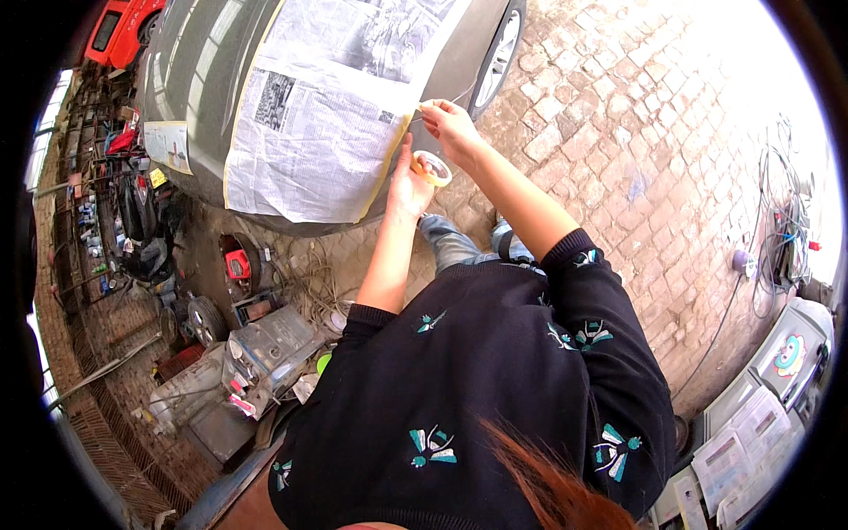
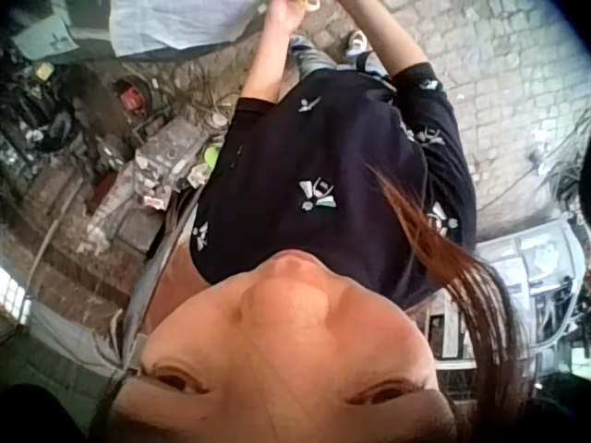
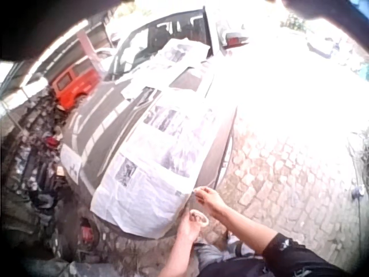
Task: The person applies masking tape to secure newspaper sheets on the hood of a car. They smooth the tape along the edges of the paper to ensure it adheres to the vehicle's surface, preparing the area for painting or bodywork.
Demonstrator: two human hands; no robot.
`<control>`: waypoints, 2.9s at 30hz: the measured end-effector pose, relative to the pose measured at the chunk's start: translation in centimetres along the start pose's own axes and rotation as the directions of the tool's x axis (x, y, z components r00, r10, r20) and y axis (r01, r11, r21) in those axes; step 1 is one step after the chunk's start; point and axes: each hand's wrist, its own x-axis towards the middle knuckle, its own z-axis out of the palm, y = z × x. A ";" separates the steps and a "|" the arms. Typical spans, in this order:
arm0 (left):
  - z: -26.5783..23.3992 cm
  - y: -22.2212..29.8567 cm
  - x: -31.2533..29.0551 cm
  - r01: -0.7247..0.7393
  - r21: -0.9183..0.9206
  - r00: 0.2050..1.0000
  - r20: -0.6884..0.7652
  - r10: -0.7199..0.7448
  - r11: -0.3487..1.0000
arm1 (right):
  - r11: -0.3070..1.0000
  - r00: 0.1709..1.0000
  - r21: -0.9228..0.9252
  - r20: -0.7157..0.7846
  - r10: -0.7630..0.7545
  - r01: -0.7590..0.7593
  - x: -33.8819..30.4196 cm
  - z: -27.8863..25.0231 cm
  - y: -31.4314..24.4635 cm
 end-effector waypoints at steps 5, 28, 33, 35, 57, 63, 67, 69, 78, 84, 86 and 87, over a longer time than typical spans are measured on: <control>0.3 -0.1 2.0 -0.089 -0.073 0.984 -0.160 0.077 0.993 | 0.968 0.992 0.218 0.049 0.113 -0.121 1.2 -0.4 0.9; 1.2 -0.1 0.9 -0.187 0.026 0.943 -0.274 0.187 0.982 | 0.870 0.957 -0.399 0.140 -0.254 0.289 2.5 0.4 2.6; 1.1 -0.3 1.1 -0.202 0.025 0.946 -0.254 0.202 0.979 | 0.766 0.918 -0.525 0.081 -0.389 0.371 3.0 0.6 3.6; 1.2 -0.3 0.9 -0.212 0.028 0.952 -0.221 0.213 0.977 | 0.732 0.903 -0.573 0.034 -0.428 0.368 2.9 1.3 3.8; 0.9 0.0 0.5 -0.207 0.028 0.961 -0.183 0.209 0.978 | 0.955 0.976 0.208 -0.005 0.216 -0.210 5.4 0.6 3.6; 0.9 -0.1 0.3 -0.195 0.067 0.951 -0.231 0.205 0.979 | 0.941 0.978 0.280 -0.026 0.206 -0.191 8.5 0.6 0.7; 0.9 -0.3 0.0 -0.191 0.043 0.959 -0.207 0.196 0.981 | 0.927 0.979 0.327 -0.018 0.202 -0.185 9.0 -0.2 0.8; 1.0 -0.2 -0.4 -0.178 0.032 0.967 -0.181 0.181 0.984 | 0.919 0.974 0.325 0.033 0.224 -0.223 8.4 -0.8 1.3; -0.9 -0.1 -2.4 -0.160 0.068 0.976 -0.139 0.169 0.985 | 0.936 0.953 0.180 0.092 0.290 -0.302 4.1 -1.0 3.7; -3.0 -0.6 -3.4 -0.208 -0.058 0.953 -0.239 0.188 0.976 | 0.926 0.923 0.124 0.196 0.330 -0.357 2.6 -0.5 3.9; -3.4 -0.1 -3.0 -0.221 -0.123 0.956 -0.225 0.190 0.967 | 0.927 0.902 0.083 0.277 0.331 -0.366 1.8 -0.4 4.3; -3.7 0.2 -2.9 -0.226 -0.152 0.954 -0.234 0.187 0.962 | 0.927 0.895 0.059 0.290 0.338 -0.370 1.3 -0.2 4.6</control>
